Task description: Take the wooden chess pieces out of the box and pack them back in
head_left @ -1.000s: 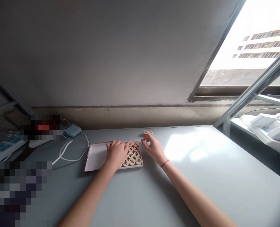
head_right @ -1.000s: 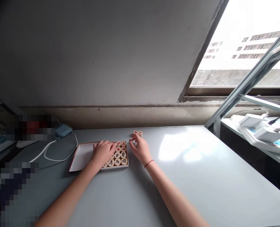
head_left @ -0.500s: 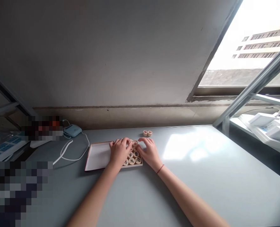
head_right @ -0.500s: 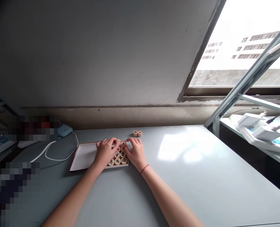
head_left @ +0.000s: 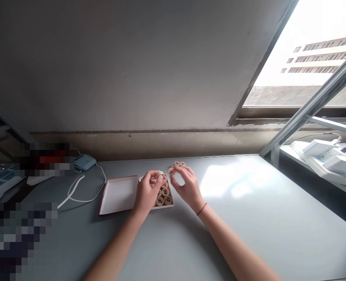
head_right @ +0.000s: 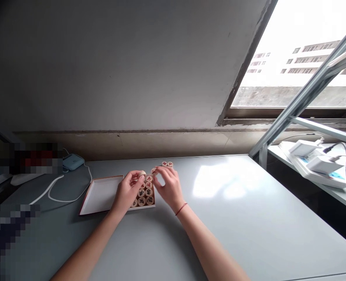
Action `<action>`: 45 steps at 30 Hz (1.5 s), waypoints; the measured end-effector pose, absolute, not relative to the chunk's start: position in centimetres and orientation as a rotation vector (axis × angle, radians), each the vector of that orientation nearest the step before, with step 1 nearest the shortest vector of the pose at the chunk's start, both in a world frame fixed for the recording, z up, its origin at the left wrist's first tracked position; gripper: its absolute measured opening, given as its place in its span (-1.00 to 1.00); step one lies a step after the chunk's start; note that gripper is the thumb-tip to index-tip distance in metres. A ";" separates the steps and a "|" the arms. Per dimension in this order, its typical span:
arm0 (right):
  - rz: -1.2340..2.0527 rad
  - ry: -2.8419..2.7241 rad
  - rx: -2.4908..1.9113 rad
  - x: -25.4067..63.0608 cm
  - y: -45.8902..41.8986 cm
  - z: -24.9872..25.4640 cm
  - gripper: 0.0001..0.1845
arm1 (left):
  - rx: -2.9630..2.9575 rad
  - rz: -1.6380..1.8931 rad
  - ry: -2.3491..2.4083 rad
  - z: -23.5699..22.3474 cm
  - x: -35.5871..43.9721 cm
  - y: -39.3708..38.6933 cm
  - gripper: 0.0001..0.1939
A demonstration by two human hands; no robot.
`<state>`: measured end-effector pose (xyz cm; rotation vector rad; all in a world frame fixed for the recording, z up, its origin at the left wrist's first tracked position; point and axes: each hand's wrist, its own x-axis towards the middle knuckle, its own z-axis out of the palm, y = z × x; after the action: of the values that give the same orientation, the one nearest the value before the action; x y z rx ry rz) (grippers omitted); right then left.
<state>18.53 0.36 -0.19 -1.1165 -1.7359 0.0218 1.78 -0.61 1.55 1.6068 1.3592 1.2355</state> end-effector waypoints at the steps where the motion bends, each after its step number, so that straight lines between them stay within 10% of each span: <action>1: 0.012 -1.681 -1.184 19.3 0.8 -0.3 -0.81 | 1.558 1.289 1.344 1.5 1.7 -0.5 -0.76; 10: 0.109 -1.527 -1.757 24.9 4.0 -4.3 -0.83 | 1.387 1.367 1.349 1.6 1.0 0.2 -0.71; 26: 0.611 -1.685 -1.219 16.2 -1.9 1.1 -0.82 | 2.385 1.217 1.427 0.5 1.9 -1.0 -0.89; 45: 0.063 -1.578 -1.786 24.5 4.2 -4.7 -0.82 | 2.469 1.100 1.369 0.7 2.1 -1.1 -0.72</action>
<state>24.52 4.20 -4.73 -1.7857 -1.5779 0.0631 2.11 -1.13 0.74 2.4685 1.3692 1.1003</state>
